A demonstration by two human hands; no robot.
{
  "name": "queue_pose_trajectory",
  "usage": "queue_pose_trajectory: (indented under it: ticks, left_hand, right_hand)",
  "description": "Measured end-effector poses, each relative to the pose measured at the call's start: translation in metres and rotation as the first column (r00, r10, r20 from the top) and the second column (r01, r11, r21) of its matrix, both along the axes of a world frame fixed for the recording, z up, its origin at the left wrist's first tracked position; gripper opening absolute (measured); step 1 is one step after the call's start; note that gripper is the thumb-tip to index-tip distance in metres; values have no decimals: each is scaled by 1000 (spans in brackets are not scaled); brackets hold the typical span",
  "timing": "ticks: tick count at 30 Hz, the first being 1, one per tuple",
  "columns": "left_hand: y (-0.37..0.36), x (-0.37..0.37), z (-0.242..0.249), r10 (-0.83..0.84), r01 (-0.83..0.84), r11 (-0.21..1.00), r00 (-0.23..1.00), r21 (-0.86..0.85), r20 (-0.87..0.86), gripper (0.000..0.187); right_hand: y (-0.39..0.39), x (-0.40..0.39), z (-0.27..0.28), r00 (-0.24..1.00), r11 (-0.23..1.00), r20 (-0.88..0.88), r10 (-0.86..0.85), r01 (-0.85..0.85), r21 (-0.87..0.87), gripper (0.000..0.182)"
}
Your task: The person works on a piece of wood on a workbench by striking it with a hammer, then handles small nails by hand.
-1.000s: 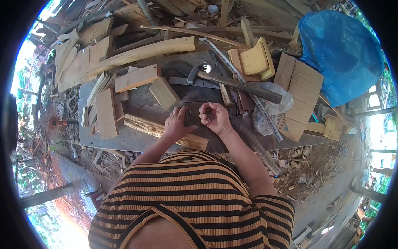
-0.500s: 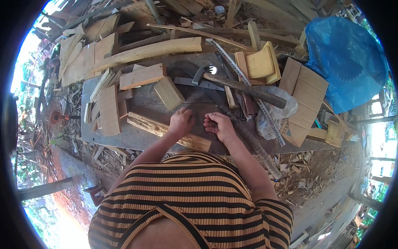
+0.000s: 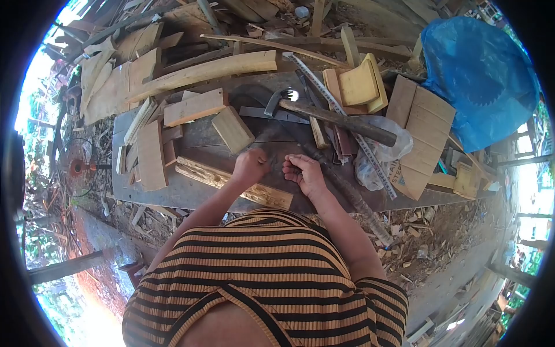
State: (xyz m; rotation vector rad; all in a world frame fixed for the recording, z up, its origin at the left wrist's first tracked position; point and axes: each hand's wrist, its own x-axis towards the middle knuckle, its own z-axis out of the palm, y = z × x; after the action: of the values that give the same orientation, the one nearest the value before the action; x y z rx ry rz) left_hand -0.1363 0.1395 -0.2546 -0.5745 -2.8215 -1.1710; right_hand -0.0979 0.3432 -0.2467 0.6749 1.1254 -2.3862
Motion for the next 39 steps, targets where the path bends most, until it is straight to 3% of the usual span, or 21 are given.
queue_pose_trajectory:
  ticks: [2,6,8,12,14,17,24,27,29,30,32,36,39]
  left_hand:
    - [-5,4,10,80,-81,997,975,-3,209,26]
    - [8,11,13,146,-122,981,977,-154,155,30]
    - [14,9,8,115,-101,959,993,-264,38,31]
    - [18,5,8,85,-69,961,995,-267,48,28]
    - [20,2,17,58,4,935,985,-355,164,24]
    - [19,-1,19,-27,76,922,991,-380,132,23]
    - [13,-2,12,-37,68,913,996,-403,86,23]
    - [4,-8,10,28,9,952,993,-306,117,24]
    - [3,-6,35,77,-64,997,946,-52,315,23]
    - [6,-2,44,78,-64,996,945,-55,318,23]
    - [17,7,59,-23,3,997,967,81,255,18]
    - [19,13,74,-27,-50,970,950,237,311,15]
    - [-22,-4,59,242,-238,970,949,45,-201,16]
  right_hand:
    - [-1,0,-1,1000,1000,-31,1,-2,-20,18]
    - [-5,-1,1,999,1000,-42,7,-6,7,19]
    - [-6,0,3,999,999,-25,-45,44,-31,18]
    - [-5,1,3,998,998,-15,-59,59,-37,19]
    - [-6,1,1,999,999,-23,-42,41,-36,19]
    - [-6,0,3,999,999,-26,-45,45,-15,19]
    - [-10,-1,0,998,998,3,-64,64,10,18]
    - [-14,-4,-1,998,998,3,-65,65,2,20]
    - [-22,-5,4,995,996,52,-85,84,8,27]
    - [-25,-5,1,995,996,55,-85,84,5,27]
    - [-31,-9,-6,994,989,94,-54,66,-129,33]
    - [-38,-13,1,982,950,174,-78,126,-284,34]
    - [-14,-6,-23,992,965,117,45,-13,-260,31]
